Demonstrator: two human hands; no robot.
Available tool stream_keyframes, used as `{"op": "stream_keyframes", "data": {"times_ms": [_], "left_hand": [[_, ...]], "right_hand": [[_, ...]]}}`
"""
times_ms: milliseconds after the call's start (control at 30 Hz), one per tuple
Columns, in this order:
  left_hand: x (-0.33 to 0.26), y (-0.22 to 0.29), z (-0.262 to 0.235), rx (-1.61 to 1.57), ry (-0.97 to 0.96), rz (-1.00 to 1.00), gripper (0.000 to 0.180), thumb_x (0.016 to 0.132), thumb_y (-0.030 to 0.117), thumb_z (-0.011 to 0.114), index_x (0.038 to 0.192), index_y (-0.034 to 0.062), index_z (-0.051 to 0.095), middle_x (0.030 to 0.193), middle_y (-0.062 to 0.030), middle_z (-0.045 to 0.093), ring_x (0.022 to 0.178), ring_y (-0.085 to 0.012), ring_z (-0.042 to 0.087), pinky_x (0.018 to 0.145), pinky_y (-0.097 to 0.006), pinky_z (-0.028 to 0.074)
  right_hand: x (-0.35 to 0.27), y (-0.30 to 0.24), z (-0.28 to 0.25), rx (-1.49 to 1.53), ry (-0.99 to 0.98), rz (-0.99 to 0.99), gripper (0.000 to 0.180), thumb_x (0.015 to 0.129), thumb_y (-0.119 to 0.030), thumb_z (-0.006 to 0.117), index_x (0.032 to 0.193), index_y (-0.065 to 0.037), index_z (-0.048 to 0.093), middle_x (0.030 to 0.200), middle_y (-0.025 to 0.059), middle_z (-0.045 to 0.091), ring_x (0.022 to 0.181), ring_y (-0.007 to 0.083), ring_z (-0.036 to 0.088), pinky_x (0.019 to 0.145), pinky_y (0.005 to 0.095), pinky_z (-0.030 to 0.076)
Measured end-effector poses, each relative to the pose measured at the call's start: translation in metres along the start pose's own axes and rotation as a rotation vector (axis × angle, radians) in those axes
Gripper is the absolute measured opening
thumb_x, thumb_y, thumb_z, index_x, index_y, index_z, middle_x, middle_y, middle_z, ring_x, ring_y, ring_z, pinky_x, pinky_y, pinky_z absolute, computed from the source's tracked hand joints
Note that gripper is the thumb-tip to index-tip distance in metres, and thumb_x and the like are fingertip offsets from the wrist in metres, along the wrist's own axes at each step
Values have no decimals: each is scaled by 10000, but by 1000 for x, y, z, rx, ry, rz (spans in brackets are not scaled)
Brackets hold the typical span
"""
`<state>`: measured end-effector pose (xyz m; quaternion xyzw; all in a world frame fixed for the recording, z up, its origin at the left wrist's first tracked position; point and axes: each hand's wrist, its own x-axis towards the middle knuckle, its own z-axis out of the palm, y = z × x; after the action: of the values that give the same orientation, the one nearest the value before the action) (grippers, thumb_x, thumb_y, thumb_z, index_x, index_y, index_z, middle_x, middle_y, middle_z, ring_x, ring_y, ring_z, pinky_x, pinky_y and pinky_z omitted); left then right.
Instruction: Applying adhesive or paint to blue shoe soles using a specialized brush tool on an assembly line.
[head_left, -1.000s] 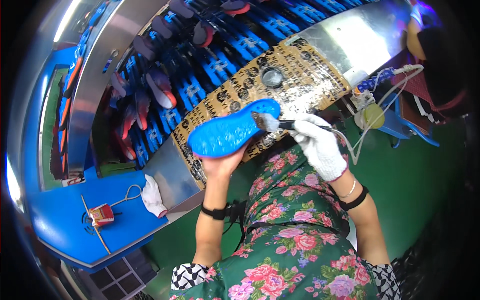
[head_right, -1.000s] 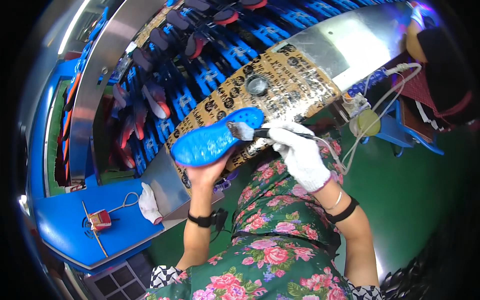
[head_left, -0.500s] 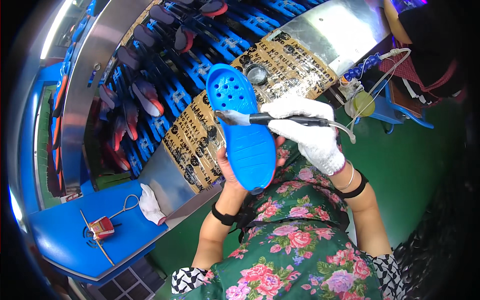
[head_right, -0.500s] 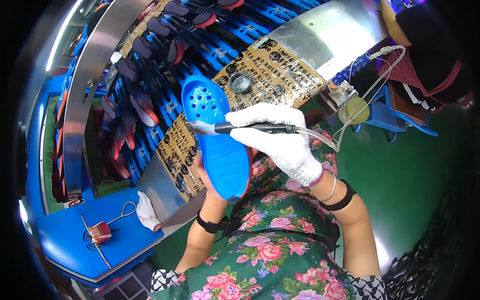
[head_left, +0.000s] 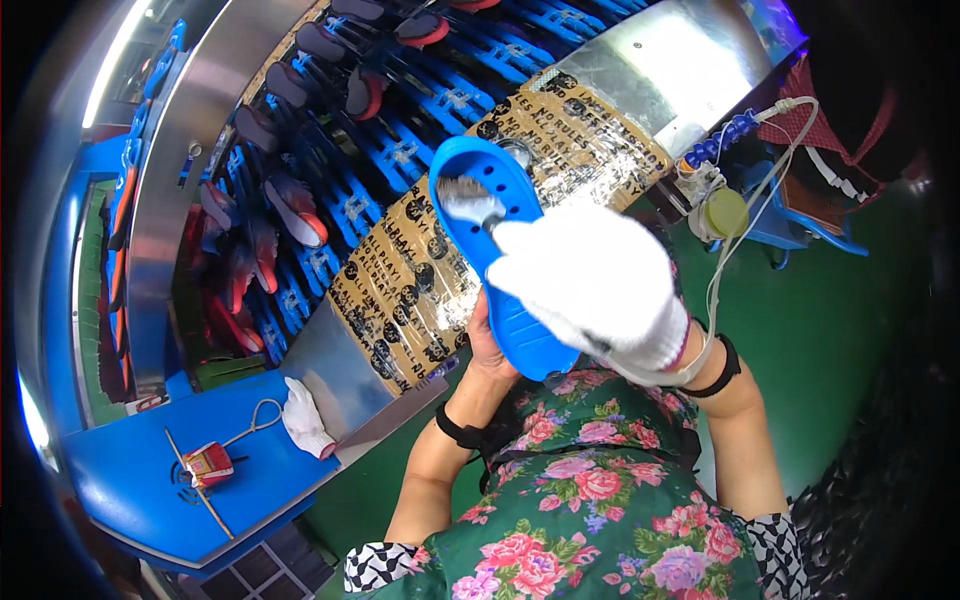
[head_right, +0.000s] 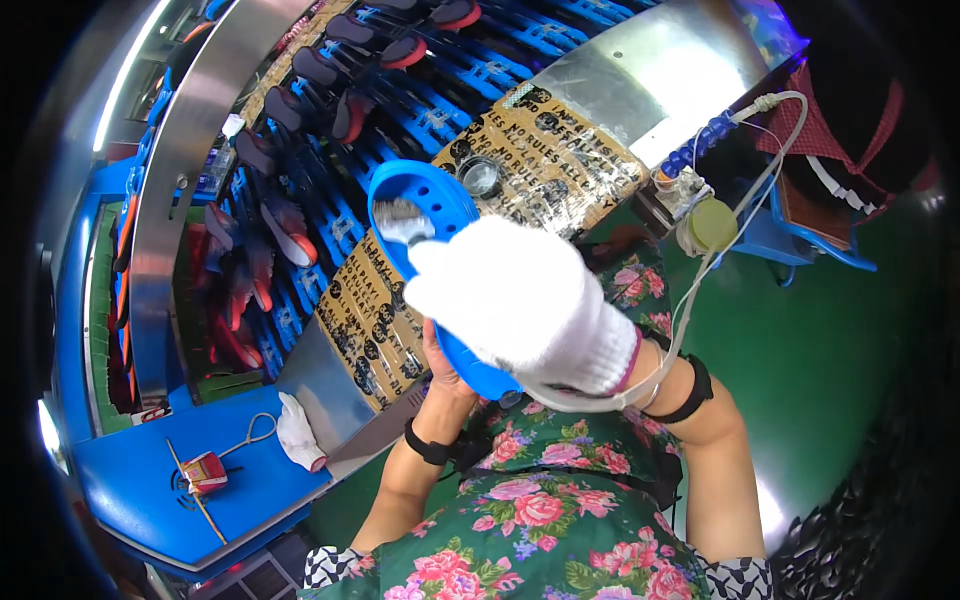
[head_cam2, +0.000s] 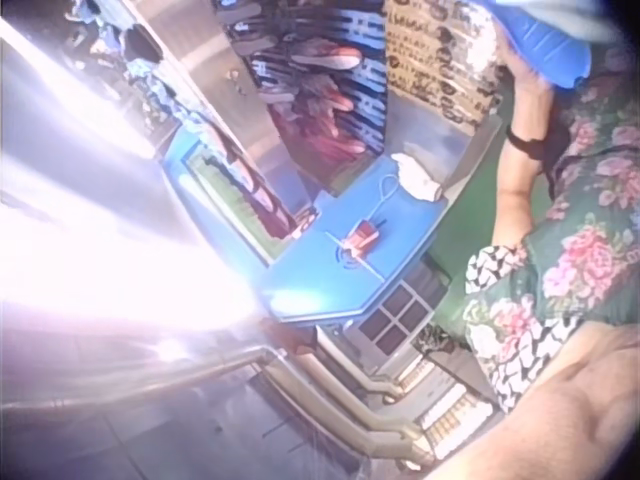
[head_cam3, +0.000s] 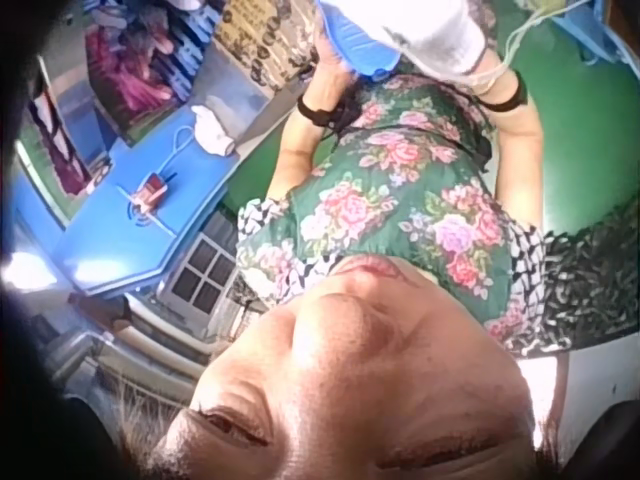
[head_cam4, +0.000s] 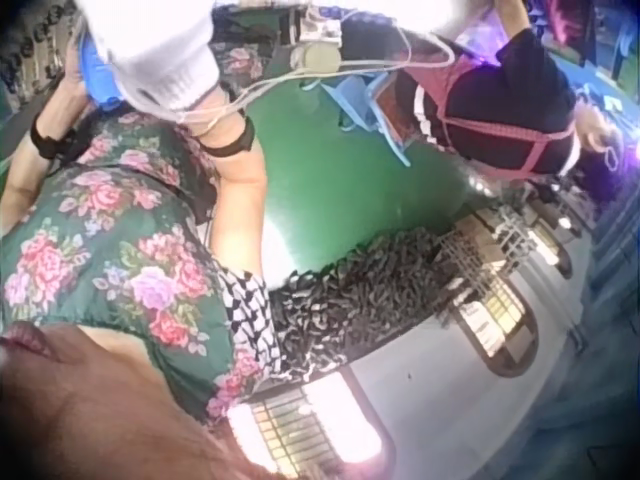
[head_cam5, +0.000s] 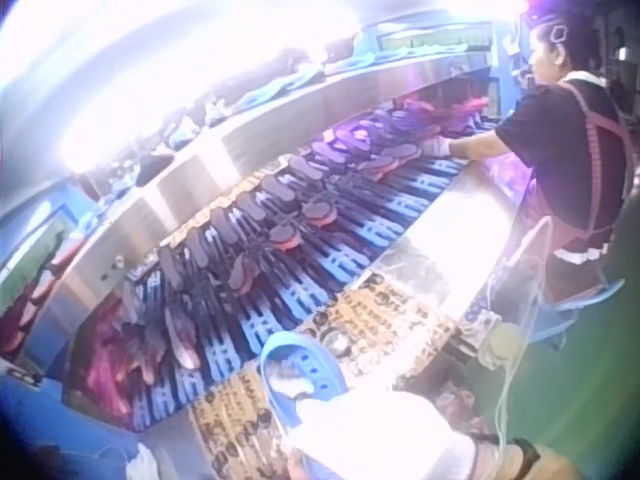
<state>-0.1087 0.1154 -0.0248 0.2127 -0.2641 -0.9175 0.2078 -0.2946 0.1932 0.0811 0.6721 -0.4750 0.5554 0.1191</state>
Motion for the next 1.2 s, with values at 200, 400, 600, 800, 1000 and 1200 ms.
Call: {"op": "stream_keyframes", "data": {"times_ms": [200, 400, 600, 800, 1000, 1200], "left_hand": [[5, 5, 3, -44, -63, 61, 950, 883, 672, 586, 1577, 102, 278, 1589, -157, 369, 1438, -365, 393, 1196, -558, 301], [8, 10, 18, 50, -25, 101, 963, 853, 695, 616, 1553, 101, 326, 1529, -154, 457, 1379, -381, 462, 1164, -577, 347], [27, 18, 21, 2, -113, 261, 970, 901, 725, 528, 1594, 121, 218, 1587, -175, 352, 1420, -374, 405, 1170, -553, 355], [42, 25, 26, -386, -333, 102, 1041, 840, 790, 555, 1561, 95, 270, 1474, -213, 468, 1327, -444, 486, 1107, -615, 409], [44, 28, 33, -362, -211, 209, 937, 885, 744, 544, 1555, 137, 298, 1461, -182, 493, 1288, -469, 509, 1075, -624, 437], [52, 37, 25, -327, -476, 63, 996, 847, 744, 603, 1520, 63, 328, 1456, -193, 498, 1259, -439, 545, 1042, -607, 472]], "right_hand": [[-2, -5, -7, 374, 42, 265, 281, 732, -22, 807, 1004, -75, 767, 989, 113, 757, 816, 252, 718, 723, 368, 559], [-18, -15, 2, 92, 22, 82, 320, 746, -37, 788, 1064, -73, 767, 1049, 130, 745, 923, 282, 722, 778, 395, 560], [-24, -4, 11, 446, 227, 415, 165, 787, -43, 781, 951, -47, 760, 987, 107, 757, 887, 246, 721, 807, 364, 567], [-33, -10, 17, 248, 105, 220, 246, 760, -47, 793, 1001, -96, 784, 1029, 112, 750, 906, 266, 718, 803, 378, 565], [-37, 0, 17, 307, 144, 261, 230, 805, -57, 764, 1030, -101, 775, 1064, 100, 749, 936, 259, 720, 840, 383, 565], [-44, -13, 20, 360, 58, 224, 244, 762, -69, 809, 999, -122, 785, 1000, 86, 760, 879, 260, 728, 768, 359, 572]]}}
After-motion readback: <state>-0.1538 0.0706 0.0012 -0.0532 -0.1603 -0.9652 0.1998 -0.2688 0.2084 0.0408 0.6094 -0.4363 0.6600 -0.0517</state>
